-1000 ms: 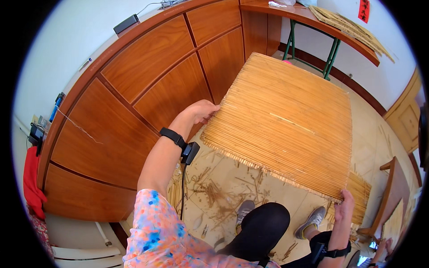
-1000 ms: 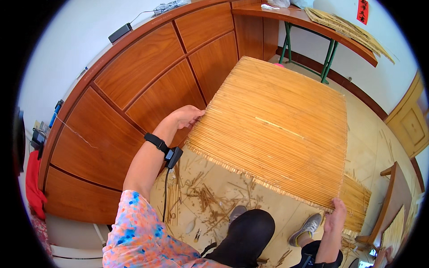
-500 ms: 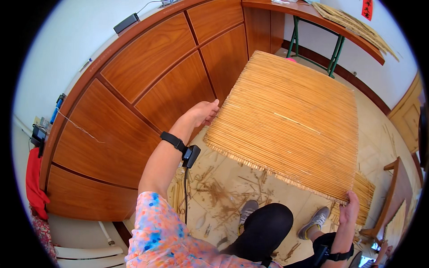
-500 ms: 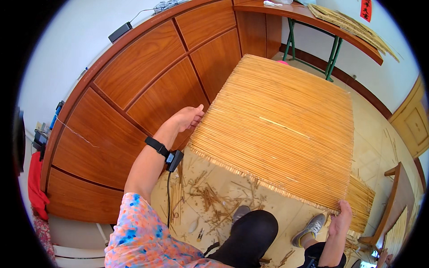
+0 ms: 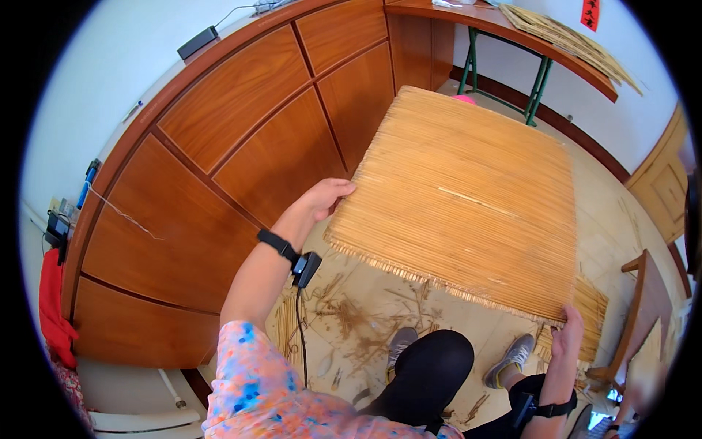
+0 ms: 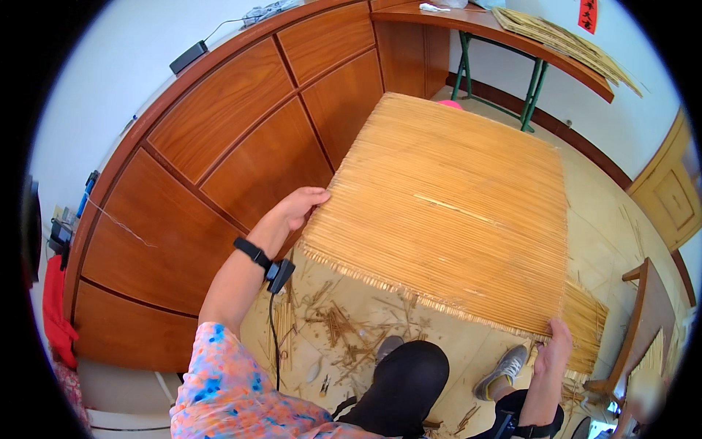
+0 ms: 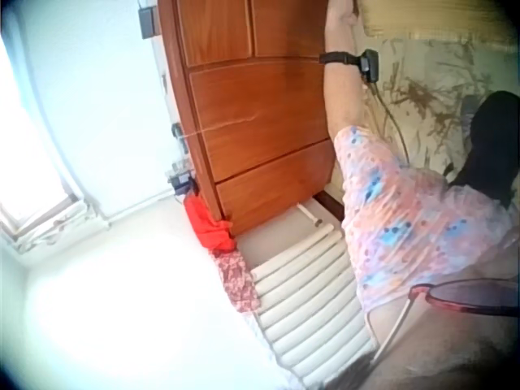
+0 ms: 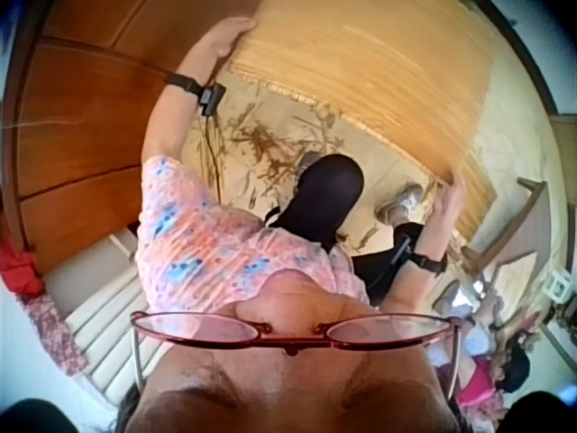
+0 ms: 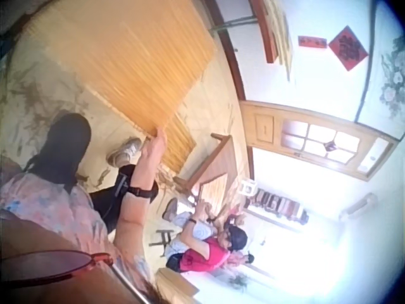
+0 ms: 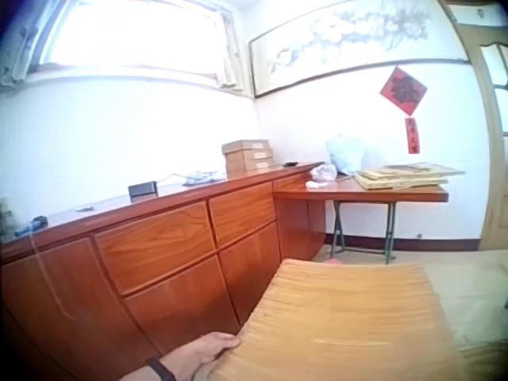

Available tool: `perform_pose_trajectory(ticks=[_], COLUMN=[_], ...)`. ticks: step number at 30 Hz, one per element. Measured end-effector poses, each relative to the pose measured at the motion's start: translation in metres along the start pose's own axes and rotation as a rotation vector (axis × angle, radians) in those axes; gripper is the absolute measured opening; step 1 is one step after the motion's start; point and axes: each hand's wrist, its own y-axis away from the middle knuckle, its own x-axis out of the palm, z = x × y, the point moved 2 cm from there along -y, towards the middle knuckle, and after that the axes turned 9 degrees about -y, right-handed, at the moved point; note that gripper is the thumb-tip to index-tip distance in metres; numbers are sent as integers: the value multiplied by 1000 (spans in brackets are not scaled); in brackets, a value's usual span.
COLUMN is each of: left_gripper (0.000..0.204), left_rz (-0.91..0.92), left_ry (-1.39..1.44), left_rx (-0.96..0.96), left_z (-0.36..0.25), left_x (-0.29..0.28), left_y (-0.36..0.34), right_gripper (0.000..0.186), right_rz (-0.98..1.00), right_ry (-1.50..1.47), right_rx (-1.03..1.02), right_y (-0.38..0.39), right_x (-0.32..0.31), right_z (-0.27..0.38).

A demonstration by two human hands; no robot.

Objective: The person weaves bamboo mats by threading a needle through the slats, handling the large woven sheet to align the edges, and using a pair of shears to trim excess material.

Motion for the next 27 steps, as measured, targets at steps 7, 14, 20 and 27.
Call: perform_pose_trajectory(ticks=[7, 14, 20, 27], left_gripper=[25, 24, 19, 25], left_rz=[-72, -170, -348, -184], left_ry=[194, 542, 668, 747], left_rx=[116, 261, 329, 172], left_z=[45, 90, 100, 92], left_x=[12, 37, 127, 190], left_y=[53, 108, 122, 139], right_gripper=[7, 9, 9, 13], right_rz=[-2, 95, 123, 552], right_ry=[255, 556, 503, 394], right_rx=[-11, -321, -372, 226], right_y=[-22, -66, 8, 98], right_x=[15, 96, 152, 123], right_z=[37, 103, 90, 2])
